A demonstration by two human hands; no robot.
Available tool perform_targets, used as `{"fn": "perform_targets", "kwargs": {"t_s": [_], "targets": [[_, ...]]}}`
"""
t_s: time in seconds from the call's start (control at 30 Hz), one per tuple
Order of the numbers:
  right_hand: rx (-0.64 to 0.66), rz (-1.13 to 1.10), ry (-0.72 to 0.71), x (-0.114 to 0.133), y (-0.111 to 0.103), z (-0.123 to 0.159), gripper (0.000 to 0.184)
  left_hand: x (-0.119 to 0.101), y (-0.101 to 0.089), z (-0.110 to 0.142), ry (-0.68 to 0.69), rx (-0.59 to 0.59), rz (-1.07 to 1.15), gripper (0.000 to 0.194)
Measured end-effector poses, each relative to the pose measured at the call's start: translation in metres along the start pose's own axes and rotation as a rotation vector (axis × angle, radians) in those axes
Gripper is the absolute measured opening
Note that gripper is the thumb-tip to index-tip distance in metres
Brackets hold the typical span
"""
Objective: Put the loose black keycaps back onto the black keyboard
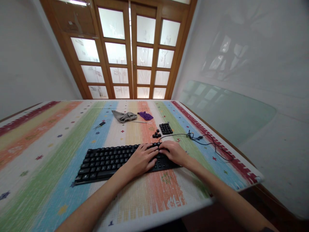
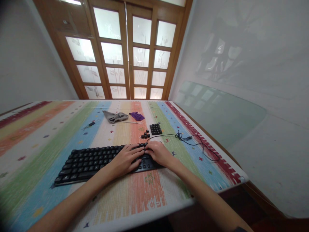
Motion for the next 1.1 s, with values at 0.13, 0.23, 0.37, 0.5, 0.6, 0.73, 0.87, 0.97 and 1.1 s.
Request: {"fn": "perform_targets", "kwargs": {"t_s": [0.13,0.23,0.37,0.5,0.6,0.73,0.87,0.97,1.1], "targets": [[0.044,0.008,-0.030,-0.0006,-0.0001,0.0010,0.013,-0.0003,0.0008,0.0006,0.009,0.003,-0.005,0.036],[0.086,0.013,-0.074,-0.0010,0.0008,0.0025,0.014,-0.0007,0.0009,0.0006,0.015,0.010,-0.008,0.038],[0.055,0.008,-0.109,-0.0028,-0.0018,0.0035,0.013,0.0000,0.0019,0.0007,0.022,0.012,-0.016,0.038],[0.014,0.028,-0.126,-0.0027,-0.0045,0.0017,0.010,0.0011,0.0015,0.0009,0.025,0.012,-0.013,0.037],[-0.015,0.069,-0.136,-0.0019,-0.0039,-0.0009,0.009,0.0010,0.0011,0.0004,0.031,0.016,-0.019,0.037],[-0.018,0.092,-0.146,-0.0035,0.0009,-0.0032,0.009,0.0009,0.0017,-0.0006,0.037,0.016,-0.039,0.038],[-0.010,0.089,-0.151,-0.0063,0.0026,-0.0031,0.010,0.0002,0.0011,-0.0011,0.046,0.022,-0.041,0.039],[0.036,0.078,-0.138,-0.0073,0.0024,-0.0031,0.010,-0.0001,0.0002,-0.0014,0.040,0.031,-0.038,0.038],[0.107,0.050,-0.121,-0.0061,0.0020,-0.0039,0.017,-0.0002,0.0005,-0.0013,0.038,0.034,-0.041,0.035]]}}
Point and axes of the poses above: each hand's wrist, its own z-axis away from the middle knuckle, its own y-axis out of the palm, x = y × z, the point moved 5 cm from there along -z, towards the middle knuckle, and after that the axes turned 12 degrees about -z, right-handed, at the moved point
